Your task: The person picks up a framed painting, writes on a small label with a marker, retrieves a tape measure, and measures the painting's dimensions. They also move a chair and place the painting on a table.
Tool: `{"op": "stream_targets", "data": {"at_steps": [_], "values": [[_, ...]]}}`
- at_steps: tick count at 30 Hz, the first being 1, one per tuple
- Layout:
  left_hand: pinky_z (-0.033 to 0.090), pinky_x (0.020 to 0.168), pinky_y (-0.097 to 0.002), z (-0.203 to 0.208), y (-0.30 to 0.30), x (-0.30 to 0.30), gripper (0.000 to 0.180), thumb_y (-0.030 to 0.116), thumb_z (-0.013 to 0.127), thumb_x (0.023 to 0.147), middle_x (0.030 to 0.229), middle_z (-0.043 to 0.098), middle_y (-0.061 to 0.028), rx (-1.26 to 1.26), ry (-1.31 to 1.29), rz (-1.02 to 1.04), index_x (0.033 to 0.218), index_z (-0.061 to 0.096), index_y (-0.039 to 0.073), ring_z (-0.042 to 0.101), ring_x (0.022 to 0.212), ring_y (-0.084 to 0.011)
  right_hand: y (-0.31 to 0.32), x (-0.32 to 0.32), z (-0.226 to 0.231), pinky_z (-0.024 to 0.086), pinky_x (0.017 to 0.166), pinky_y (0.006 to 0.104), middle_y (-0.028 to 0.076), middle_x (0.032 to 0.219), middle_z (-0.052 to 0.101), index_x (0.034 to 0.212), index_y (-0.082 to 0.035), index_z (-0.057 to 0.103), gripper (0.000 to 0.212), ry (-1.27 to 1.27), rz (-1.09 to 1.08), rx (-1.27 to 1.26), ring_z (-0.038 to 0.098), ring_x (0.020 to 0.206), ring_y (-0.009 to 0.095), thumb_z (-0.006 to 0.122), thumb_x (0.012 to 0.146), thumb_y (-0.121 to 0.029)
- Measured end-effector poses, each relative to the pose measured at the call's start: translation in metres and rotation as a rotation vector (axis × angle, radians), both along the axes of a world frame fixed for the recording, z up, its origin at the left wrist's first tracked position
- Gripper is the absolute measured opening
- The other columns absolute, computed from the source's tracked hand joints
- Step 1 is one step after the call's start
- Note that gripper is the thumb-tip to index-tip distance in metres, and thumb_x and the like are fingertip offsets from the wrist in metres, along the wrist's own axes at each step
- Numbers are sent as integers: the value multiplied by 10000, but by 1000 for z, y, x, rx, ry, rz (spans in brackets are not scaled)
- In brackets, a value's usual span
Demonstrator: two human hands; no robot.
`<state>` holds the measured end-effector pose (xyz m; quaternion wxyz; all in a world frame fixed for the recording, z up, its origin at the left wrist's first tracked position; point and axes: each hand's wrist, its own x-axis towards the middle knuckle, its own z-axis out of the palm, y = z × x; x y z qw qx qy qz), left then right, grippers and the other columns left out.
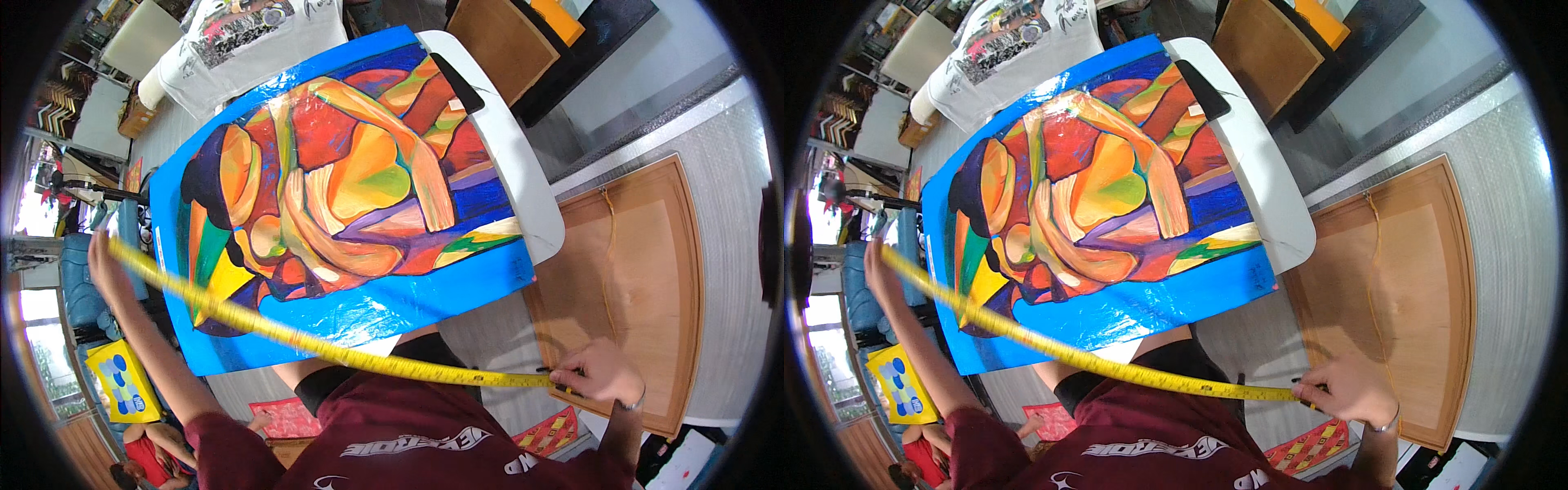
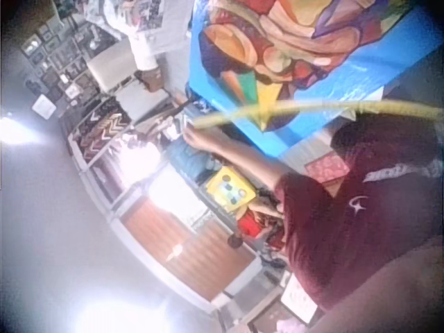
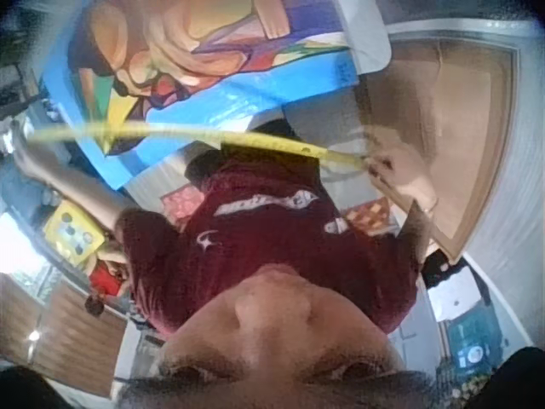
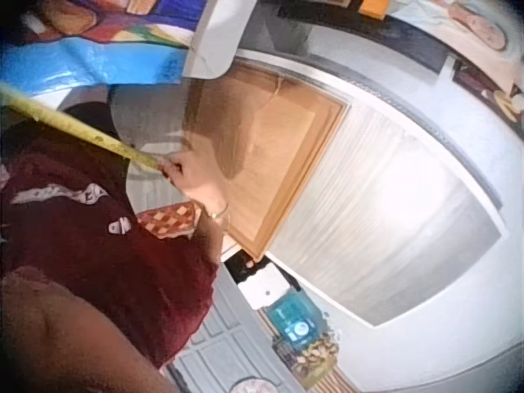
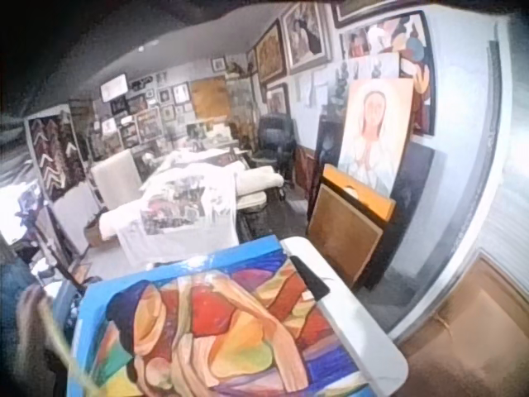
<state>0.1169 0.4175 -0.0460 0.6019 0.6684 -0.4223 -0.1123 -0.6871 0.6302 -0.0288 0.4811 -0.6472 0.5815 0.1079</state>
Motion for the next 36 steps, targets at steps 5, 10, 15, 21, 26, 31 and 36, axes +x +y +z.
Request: {"op": "stream_targets", "data": {"at_steps": [5, 10, 15, 21, 26, 31, 36], "values": [[490, 1012, -390, -14, -215, -207, 541, 291, 610, 1031, 1333, 652, -108, 151, 93, -563, 1489, 479, 32, 634, 1179, -217, 68, 29, -8, 462, 548, 415, 173, 638, 631, 872, -41, 756, 315, -32, -449, 63, 619, 553, 315, 644, 982, -313], [515, 1009, -404, -63, -305, -401, 768, 332, 847, 839, 1408, 602, -196, 207, -244, -742, 1438, 507, -9, 621, 1230, -313, 130, 46, -20, 437, 500, 356, 181, 579, 599, 885, 12, 752, 277, -59, -743, -3, 544, 475, 191, 673, 965, -241], [499, 1044, -426, -108, -329, -463, 648, 315, 772, 849, 1317, 642, -270, 63, -568, -699, 1375, 575, -6, 620, 1250, -378, 134, 39, -24, 476, 546, 360, 181, 592, 614, 879, 11, 752, 292, 16, -787, 63, 576, 506, 211, 671, 958, -258], [491, 1045, -426, -129, -348, -491, 583, 438, 717, 907, 1253, 689, -245, 165, -533, -705, 1303, 655, 16, 648, 1213, -373, 156, 43, -8, 466, 530, 377, 166, 593, 622, 804, -11, 753, 299, 130, -777, 103, 591, 506, 181, 662, 946, -258], [475, 1063, -418, -138, -362, -502, 560, 501, 677, 927, 1304, 682, -204, 157, -603, -757, 1280, 702, 66, 642, 1238, -345, 157, 23, -7, 510, 579, 407, 164, 621, 648, 825, -45, 756, 323, 135, -763, 137, 678, 583, 296, 662, 934, -335], [398, 1102, -365, -146, -375, -513, 598, 496, 502, 1044, 1382, 615, -160, 169, -517, -873, 1386, 582, 12, 558, 1290, -284, 145, 12, -18, 477, 565, 445, 166, 617, 618, 789, -67, 741, 318, 124, -790, 148, 642, 597, 361, 651, 939, -333], [501, 934, -317, -146, -389, -506, 491, 395, 740, 953, 1092, 723, -118, 164, -415, -971, 1197, 674, -26, 649, 1009, -189, 149, 13, -26, 465, 568, 467, 176, 619, 599, 761, -65, 717, 348, 132, -755, 136, 621, 615, 391, 652, 950, -349]]}}
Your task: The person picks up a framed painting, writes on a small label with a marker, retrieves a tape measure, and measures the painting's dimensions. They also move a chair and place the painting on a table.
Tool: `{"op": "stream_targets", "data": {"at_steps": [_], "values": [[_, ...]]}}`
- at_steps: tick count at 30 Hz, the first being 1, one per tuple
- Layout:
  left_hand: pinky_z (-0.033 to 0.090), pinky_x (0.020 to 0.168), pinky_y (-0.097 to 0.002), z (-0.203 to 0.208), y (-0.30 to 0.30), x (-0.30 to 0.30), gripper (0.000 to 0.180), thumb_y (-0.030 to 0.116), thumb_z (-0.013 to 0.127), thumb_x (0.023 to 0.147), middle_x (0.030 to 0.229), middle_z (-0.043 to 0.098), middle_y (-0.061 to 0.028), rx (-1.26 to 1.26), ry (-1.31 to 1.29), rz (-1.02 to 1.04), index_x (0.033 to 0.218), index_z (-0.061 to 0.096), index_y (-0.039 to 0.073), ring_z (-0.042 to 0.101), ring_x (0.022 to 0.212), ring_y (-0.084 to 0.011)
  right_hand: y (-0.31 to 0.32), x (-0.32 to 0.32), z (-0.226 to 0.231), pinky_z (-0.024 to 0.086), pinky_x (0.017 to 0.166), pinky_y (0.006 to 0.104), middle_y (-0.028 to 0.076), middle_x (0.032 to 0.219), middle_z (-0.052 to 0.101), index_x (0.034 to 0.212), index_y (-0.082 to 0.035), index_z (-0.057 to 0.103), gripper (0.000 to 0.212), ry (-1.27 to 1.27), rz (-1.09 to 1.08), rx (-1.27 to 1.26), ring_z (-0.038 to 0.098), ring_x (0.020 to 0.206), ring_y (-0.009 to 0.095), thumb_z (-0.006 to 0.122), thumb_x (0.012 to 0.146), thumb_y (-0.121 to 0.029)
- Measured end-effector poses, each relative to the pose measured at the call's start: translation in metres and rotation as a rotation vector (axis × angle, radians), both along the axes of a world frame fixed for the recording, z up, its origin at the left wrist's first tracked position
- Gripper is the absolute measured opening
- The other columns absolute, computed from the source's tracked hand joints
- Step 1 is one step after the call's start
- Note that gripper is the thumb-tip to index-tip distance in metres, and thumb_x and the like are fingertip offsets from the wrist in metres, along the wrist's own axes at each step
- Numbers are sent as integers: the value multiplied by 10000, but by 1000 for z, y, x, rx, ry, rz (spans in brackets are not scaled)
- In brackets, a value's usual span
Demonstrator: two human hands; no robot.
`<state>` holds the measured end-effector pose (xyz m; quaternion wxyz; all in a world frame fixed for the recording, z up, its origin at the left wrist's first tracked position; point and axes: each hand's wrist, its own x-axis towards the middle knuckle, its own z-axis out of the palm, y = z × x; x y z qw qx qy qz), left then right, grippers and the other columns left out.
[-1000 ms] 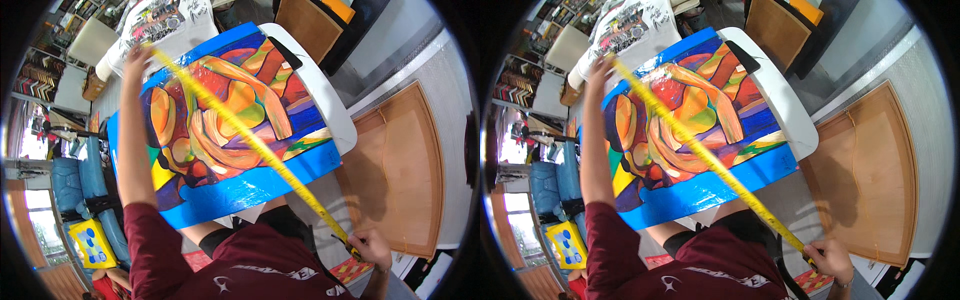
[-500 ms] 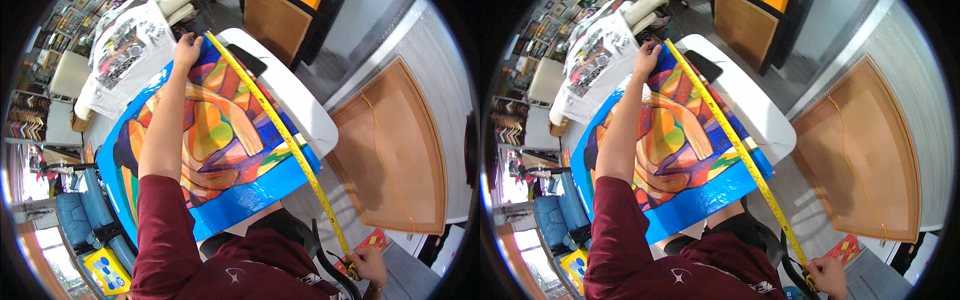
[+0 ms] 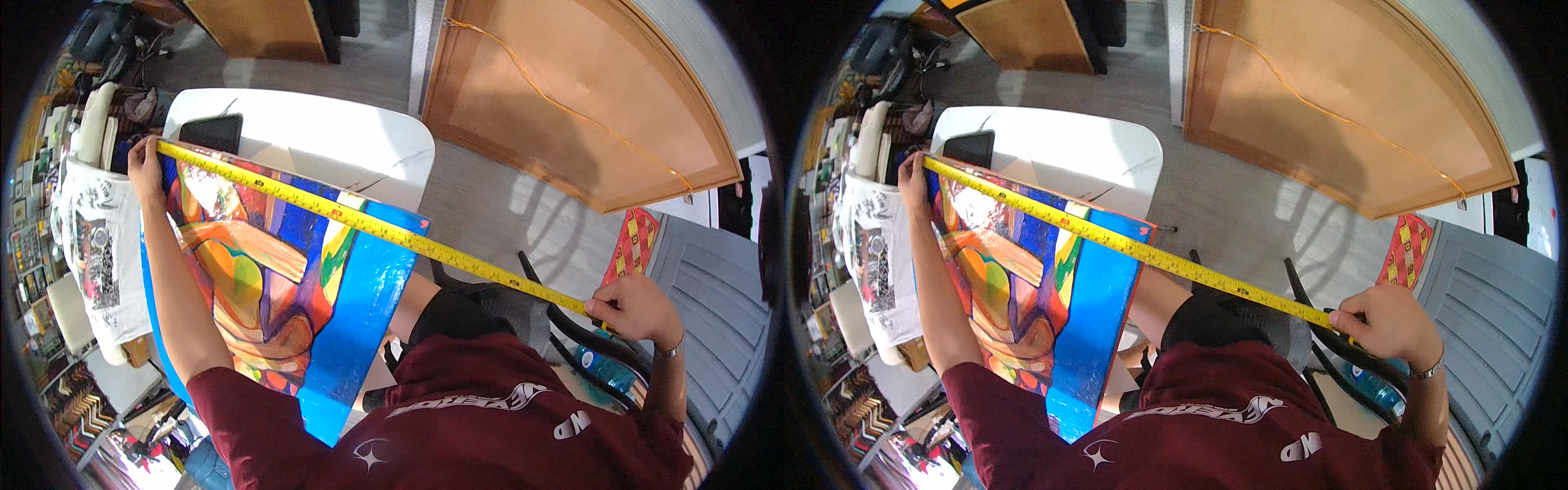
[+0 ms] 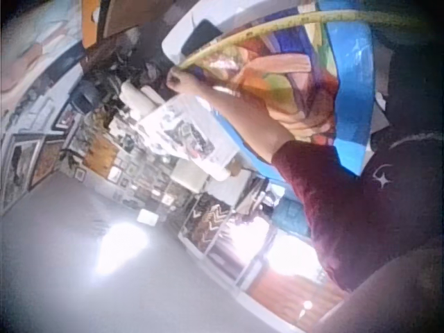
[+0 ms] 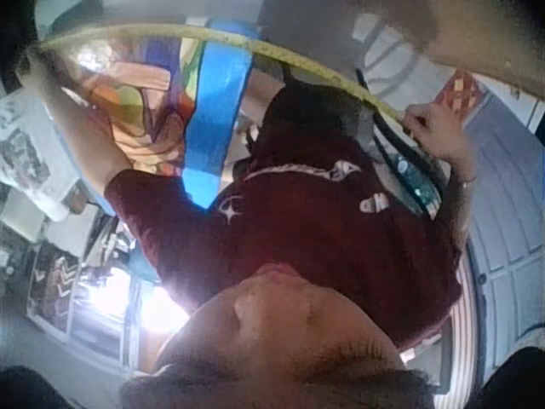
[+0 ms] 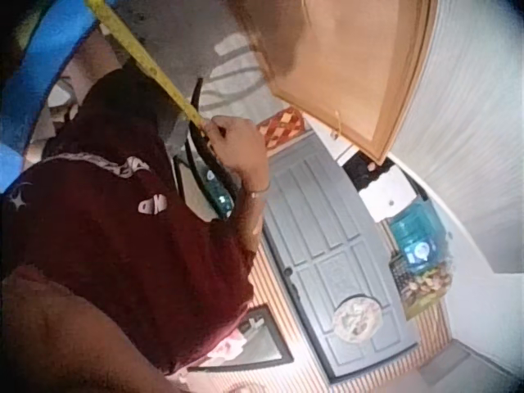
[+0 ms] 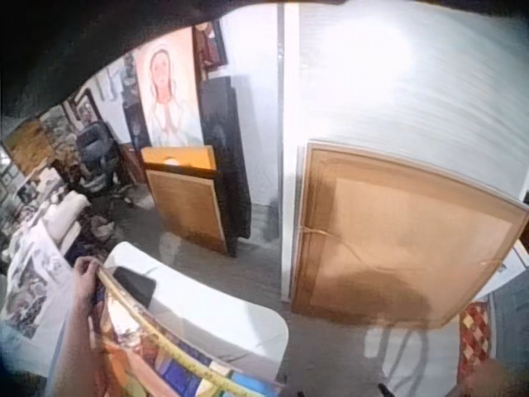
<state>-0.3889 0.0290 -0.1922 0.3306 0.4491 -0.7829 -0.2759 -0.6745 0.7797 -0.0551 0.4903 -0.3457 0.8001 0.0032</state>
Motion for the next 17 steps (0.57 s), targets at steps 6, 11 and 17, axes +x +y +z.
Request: {"op": "stream_targets", "data": {"at_steps": [6, 11, 17], "values": [[496, 923, -299, -3, -6, 7, 440, 351, 707, 986, 1116, 710, -102, 34, -67, 82, 1187, 676, -40, 634, 1019, -159, -11, -8, -4, 468, 574, 458, 169, 629, 609, 771, -61, 723, 352, 12, -43, 76, 625, 617, 374, 657, 949, -357], [490, 943, -325, 2, 4, 1, 544, 438, 696, 968, 1126, 708, -145, 22, -133, 119, 1222, 665, -42, 643, 1027, -204, -14, -13, -3, 469, 575, 442, 155, 630, 625, 790, -60, 733, 340, -58, -41, 93, 628, 601, 348, 663, 947, -354], [469, 993, -334, -1, -4, 6, 644, 494, 710, 938, 1206, 696, -183, 57, -124, 98, 1293, 635, -37, 638, 1101, -227, -8, -18, -12, 471, 576, 433, 150, 639, 642, 786, -70, 748, 380, -152, -14, 90, 645, 593, 312, 649, 961, -392]]}}
